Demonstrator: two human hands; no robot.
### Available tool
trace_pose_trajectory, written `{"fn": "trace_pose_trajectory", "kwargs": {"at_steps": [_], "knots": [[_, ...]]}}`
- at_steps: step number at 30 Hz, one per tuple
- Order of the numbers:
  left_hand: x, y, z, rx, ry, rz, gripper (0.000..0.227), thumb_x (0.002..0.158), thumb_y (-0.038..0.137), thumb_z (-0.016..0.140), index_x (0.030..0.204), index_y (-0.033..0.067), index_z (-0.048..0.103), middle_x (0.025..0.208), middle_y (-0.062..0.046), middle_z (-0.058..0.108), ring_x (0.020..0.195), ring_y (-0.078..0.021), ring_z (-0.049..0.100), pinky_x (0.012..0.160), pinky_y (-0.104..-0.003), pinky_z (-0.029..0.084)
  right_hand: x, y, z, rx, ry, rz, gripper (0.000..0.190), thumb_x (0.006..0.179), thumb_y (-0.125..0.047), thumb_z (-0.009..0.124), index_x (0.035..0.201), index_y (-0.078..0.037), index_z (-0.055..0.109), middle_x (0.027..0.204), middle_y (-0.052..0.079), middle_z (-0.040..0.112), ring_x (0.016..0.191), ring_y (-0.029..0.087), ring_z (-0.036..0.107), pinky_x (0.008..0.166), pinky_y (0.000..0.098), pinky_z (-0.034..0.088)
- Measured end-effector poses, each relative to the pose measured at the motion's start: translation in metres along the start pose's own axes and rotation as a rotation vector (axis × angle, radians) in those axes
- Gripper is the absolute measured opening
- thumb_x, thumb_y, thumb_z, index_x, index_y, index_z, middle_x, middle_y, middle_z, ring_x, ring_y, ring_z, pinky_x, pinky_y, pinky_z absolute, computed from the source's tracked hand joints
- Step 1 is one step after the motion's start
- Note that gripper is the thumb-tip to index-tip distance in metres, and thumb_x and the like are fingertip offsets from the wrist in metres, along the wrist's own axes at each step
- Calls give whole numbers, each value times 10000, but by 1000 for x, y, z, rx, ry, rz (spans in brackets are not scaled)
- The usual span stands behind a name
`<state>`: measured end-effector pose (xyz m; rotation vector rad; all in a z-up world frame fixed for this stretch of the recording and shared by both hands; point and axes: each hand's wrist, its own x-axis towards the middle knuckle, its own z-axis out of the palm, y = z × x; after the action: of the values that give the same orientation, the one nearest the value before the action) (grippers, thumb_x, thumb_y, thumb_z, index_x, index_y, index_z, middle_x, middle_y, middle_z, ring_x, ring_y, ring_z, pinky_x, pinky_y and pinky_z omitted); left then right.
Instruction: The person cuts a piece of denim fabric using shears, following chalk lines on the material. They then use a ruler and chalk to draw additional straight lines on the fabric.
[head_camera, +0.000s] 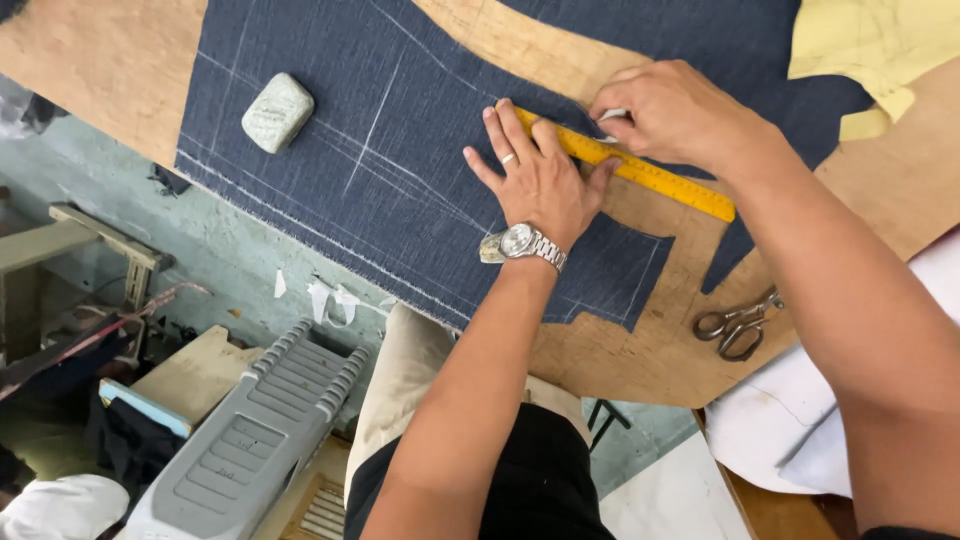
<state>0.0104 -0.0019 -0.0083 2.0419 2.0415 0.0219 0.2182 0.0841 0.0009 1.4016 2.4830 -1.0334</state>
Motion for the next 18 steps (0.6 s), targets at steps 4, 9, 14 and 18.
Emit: {"fn": "trace_pose_trajectory", "kwargs": {"at_steps": [4,9,14,18], "knots": [[-3,-6,-1,37,-64,-14,1082,849,985,881,1460,114,685,1952,-294,411,1877,-509,289,1425,-927,266,-49,2,5,33,64,110,211,1209,-272,764,1344,-185,901,1345,38,907,1208,365,850,927,561,644],[-1,-27,-29,-2,-214,33,1236,969,1018,736,1735,65,555,2000,-304,318,1892,-502,206,1417,-937,161,-147,-17,44,1220,566,404,168,1272,-91,803,1280,-142,644,1216,117,811,1084,226,881,674,282,654],[-43,-122,-67,-182,-65,295,1042,1086,897,644,1834,177,559,1994,-211,406,1882,-482,351,1431,-826,318,-177,-27,113,380,505,801,433,1210,-486,996,1125,-170,712,1033,49,770,900,277,665,833,475,510],[-73,-219,-109,-147,-182,337,963,1119,753,784,1824,134,563,1993,-278,376,1859,-503,345,1414,-839,317,-169,-19,150,-59,453,751,446,1233,-456,819,1629,-254,799,1316,135,947,1158,467,899,885,647,678]]}}
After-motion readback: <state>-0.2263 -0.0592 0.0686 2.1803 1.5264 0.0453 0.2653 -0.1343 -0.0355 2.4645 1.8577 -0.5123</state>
